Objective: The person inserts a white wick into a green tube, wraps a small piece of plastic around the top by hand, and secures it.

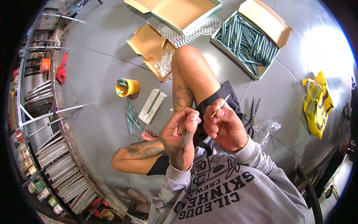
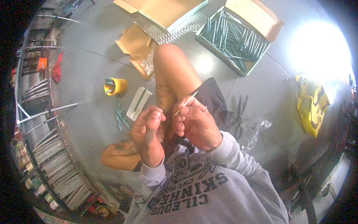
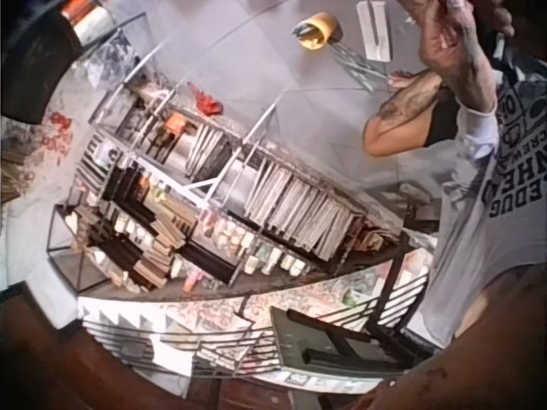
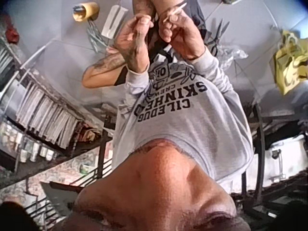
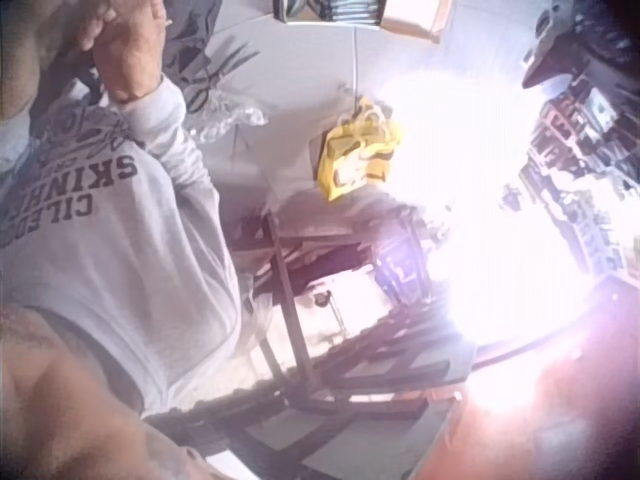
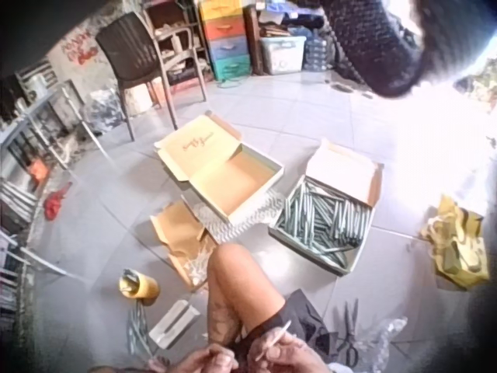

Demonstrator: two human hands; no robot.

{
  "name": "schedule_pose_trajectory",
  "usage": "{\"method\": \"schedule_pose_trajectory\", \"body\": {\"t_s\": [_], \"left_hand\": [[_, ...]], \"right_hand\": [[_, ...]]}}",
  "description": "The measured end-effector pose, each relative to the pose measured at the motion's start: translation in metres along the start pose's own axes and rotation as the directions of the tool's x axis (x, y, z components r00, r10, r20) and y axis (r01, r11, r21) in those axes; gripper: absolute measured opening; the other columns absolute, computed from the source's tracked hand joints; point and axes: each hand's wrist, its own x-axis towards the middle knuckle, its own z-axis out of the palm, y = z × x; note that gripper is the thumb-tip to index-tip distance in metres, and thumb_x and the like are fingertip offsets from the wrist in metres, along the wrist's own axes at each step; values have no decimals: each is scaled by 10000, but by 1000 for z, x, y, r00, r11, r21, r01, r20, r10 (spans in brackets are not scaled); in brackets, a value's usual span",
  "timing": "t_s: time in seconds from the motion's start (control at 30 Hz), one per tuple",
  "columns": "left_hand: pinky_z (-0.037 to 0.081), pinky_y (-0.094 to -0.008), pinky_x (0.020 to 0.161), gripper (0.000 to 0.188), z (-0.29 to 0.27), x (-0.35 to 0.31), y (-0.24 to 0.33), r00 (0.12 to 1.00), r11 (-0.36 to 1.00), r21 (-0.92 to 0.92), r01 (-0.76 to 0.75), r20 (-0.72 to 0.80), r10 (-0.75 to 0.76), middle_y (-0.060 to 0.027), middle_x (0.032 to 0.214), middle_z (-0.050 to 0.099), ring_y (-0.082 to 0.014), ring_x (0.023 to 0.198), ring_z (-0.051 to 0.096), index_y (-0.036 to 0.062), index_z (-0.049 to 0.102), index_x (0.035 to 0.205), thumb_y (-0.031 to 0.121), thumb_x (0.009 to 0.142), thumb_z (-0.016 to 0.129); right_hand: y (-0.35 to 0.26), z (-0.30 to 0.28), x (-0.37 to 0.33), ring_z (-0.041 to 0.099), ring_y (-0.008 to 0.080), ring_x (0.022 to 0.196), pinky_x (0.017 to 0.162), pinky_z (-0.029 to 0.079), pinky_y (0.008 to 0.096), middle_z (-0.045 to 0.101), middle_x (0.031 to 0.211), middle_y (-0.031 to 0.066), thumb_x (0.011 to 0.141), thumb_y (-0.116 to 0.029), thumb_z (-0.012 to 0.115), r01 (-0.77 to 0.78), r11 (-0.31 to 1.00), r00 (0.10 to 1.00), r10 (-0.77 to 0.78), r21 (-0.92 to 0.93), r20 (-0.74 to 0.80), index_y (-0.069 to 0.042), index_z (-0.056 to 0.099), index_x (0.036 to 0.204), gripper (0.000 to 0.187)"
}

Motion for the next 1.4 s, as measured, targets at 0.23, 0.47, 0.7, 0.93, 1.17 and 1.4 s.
{"method": "schedule_pose_trajectory", "body": {"t_s": [0.23,0.47,0.7,0.93,1.17,1.4], "left_hand": [[464,-210,727,165,-3,-4,-1,999,1000,-17,-17,-33,17,-54,883,652,-90,797,592,-60,648,1015,73,919,663],[406,-232,642,211,1,-7,6,981,993,95,-75,-173,91,-26,808,589,-96,730,527,-28,621,909,183,910,626],[361,-258,612,255,-4,-10,6,938,962,220,-161,-270,219,-4,761,527,-98,710,473,5,578,832,248,908,594],[342,-246,587,255,-8,-10,-1,914,951,214,-221,-294,279,17,708,505,-80,669,451,24,556,797,247,909,608],[337,-242,586,252,-9,-10,-2,911,951,174,-255,-286,296,25,705,489,-76,671,442,23,545,771,223,907,619],[344,-239,582,253,-9,-10,-5,898,940,208,-269,-300,323,19,705,497,-78,671,449,16,552,778,221,911,618]], "right_hand": [[3,11,-1,625,196,586,519,527,308,650,797,127,897,-12,578,66,997,998,-67,43,17,-37,545,961,77],[20,28,4,653,195,821,741,551,328,653,1008,184,854,26,657,586,527,780,-572,-615,253,28,597,947,111],[23,33,9,724,288,860,731,591,355,708,975,215,783,29,756,684,280,681,-576,-674,452,23,627,949,210],[21,39,14,727,305,857,716,598,348,710,980,215,779,50,754,729,215,640,-552,-650,534,19,628,948,213],[15,40,16,729,297,861,720,603,343,708,978,216,771,57,759,767,163,598,-531,-620,600,32,639,953,219],[13,39,16,731,296,859,721,604,340,708,979,217,761,59,765,770,145,594,-518,-621,616,38,645,953,227]]}}
